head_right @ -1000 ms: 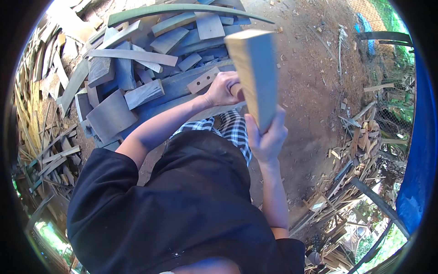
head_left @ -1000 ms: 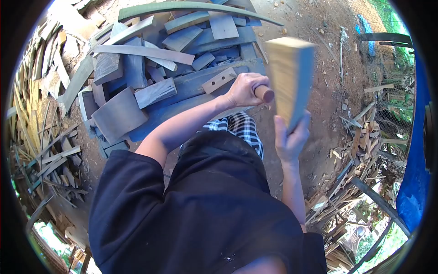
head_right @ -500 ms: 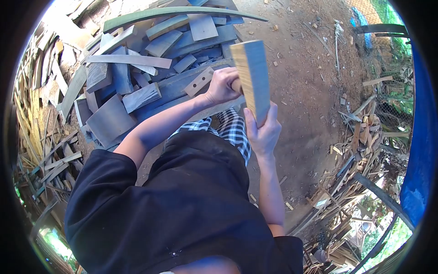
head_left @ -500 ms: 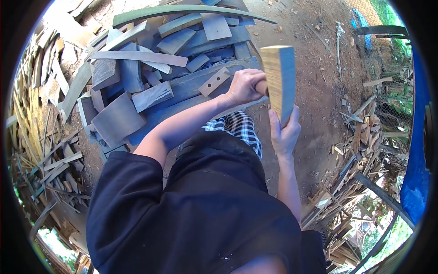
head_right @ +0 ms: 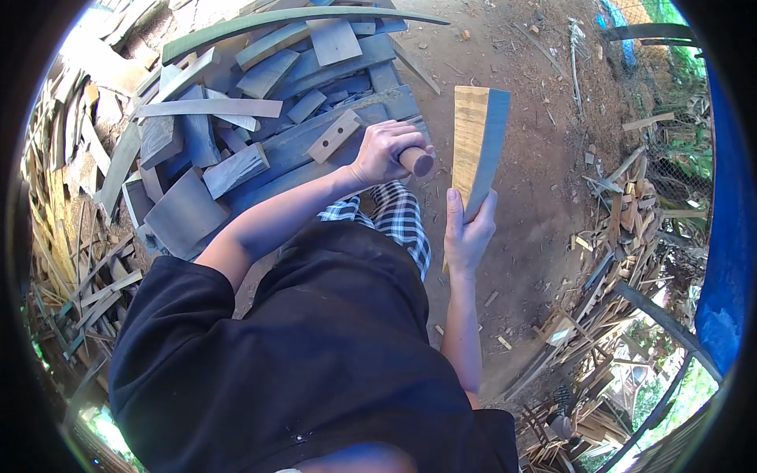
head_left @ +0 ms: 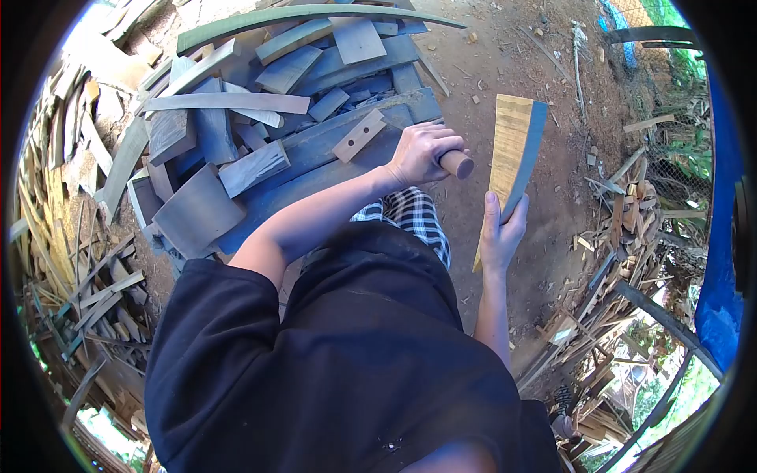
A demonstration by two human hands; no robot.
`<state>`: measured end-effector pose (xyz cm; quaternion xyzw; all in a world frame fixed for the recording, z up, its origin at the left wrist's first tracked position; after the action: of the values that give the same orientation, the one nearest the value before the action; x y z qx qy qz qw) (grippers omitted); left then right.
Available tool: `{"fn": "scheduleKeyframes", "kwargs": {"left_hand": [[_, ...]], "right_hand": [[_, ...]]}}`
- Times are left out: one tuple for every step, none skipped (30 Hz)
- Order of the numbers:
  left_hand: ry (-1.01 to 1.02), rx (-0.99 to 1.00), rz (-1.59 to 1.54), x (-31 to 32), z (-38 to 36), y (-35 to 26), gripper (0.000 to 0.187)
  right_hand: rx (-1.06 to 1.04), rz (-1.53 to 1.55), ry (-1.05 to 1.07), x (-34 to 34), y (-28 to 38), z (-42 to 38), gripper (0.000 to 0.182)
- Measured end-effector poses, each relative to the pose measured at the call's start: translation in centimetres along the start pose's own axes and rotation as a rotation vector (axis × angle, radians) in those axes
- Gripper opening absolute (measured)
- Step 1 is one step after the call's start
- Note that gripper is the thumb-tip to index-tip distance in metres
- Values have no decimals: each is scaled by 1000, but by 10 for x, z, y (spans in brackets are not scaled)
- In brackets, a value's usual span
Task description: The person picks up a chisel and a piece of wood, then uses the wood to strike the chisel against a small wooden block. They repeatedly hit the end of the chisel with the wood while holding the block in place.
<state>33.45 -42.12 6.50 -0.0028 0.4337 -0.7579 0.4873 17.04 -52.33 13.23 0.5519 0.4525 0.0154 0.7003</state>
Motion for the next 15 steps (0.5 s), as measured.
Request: {"fn": "scheduleKeyframes", "kwargs": {"left_hand": [[-1,-3,0,0,-2,1,28],[-15,-23,23,0,-4,3,29],[-29,-44,47,-1,-4,4,31],[-29,-46,49,-1,-5,5,31],[-21,-50,64,-1,-5,5,30],[-15,-55,80,-1,-5,6,30],[-16,-56,83,-2,-5,6,30],[-31,-47,75,-3,-4,6,27],[-47,-38,67,-4,-4,6,24],[-48,-38,68,-4,-3,6,24],[-68,-49,70,-5,-2,5,21],[-87,-60,71,-6,-3,4,19],[-88,-61,70,-6,-3,4,19],[-87,-73,71,-6,-3,4,18],[-86,-85,73,-7,-4,4,18]], "right_hand": [[2,-10,5,1,0,0,37],[1,-11,8,1,1,0,37],[0,-19,17,2,3,1,37],[1,-26,26,4,4,1,38],[1,-25,28,4,4,1,38],[6,-25,42,6,4,2,38],[10,-24,56,7,4,3,38],[8,-23,59,9,5,4,38],[-5,-17,64,11,7,5,38],[-16,-12,68,12,9,6,38],[-17,-13,68,12,10,7,38],[-14,-32,81,12,11,8,39],[-11,-52,94,13,11,8,39],[-12,-53,94,13,13,9,39],[-28,-48,95,13,15,10,39]]}}
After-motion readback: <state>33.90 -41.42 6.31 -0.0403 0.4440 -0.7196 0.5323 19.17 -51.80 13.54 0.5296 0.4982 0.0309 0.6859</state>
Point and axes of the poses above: each hand's wrist, its own z-axis towards the middle knuckle, its own x-axis out of the palm, y = z × x, the point moved 3 cm from there along z, towards the middle knuckle, and after that the axes turned 10 degrees about x, right-handed, at the moved point
